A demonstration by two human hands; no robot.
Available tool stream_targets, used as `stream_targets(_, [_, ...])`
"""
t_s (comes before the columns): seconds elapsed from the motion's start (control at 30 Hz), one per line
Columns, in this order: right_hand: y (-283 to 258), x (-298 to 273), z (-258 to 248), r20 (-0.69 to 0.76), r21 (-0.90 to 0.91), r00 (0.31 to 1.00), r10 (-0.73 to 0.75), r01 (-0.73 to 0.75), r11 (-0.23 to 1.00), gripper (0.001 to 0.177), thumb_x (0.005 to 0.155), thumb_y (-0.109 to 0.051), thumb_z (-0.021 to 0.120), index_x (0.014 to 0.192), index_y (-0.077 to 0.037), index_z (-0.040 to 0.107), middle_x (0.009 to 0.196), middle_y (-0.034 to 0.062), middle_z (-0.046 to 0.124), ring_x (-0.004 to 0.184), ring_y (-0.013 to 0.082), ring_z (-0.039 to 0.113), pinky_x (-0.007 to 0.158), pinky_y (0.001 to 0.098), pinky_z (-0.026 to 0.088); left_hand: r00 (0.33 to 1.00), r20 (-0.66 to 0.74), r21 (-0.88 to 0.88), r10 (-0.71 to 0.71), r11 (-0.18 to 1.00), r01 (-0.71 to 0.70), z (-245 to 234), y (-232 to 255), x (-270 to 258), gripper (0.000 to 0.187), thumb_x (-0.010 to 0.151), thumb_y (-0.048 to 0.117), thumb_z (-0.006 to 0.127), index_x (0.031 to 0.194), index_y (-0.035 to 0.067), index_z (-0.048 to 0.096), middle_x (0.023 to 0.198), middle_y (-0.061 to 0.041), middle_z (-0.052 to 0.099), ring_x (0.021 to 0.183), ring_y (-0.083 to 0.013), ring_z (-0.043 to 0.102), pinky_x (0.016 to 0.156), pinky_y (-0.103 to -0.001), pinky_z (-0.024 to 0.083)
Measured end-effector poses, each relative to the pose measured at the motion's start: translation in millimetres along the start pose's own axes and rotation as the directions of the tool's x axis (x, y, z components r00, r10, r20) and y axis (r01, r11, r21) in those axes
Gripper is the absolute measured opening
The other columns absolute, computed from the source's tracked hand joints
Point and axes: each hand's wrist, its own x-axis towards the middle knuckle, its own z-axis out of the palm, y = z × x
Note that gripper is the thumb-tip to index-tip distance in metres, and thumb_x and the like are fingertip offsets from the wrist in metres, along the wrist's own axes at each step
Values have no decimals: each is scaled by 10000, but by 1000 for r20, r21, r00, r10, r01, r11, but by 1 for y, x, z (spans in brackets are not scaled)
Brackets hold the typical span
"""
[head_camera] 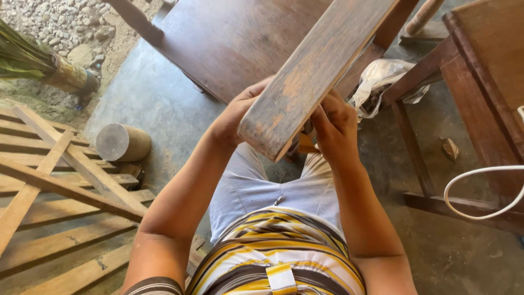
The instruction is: The person sands a wooden chair with sandpaper to smooth the surface.
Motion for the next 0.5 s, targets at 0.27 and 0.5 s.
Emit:
stream_targets(0.27, [-13,-25,11,-178,-81,961,-214,202,976,305,838,-22,856,1081,102,719,1068,209,671,950,246,672,851,355,548,978,171,-196,-117,969,150,-28,-27,24,215,925,179,742,1010,-17,713,771,-93,720,642,-116,710,572,-269,591])
stream_targets(0.5, [-11,-28,12,-254,-34,954,-159,155,987,341,849,17,852,1090,98,624,998,143,614,843,158,644,800,299,522,959,283,-154,0,987,45,-8,-2,37,149,993,125,672,948,-17,660,751,-50,632,639,-86,633,568,-215,509])
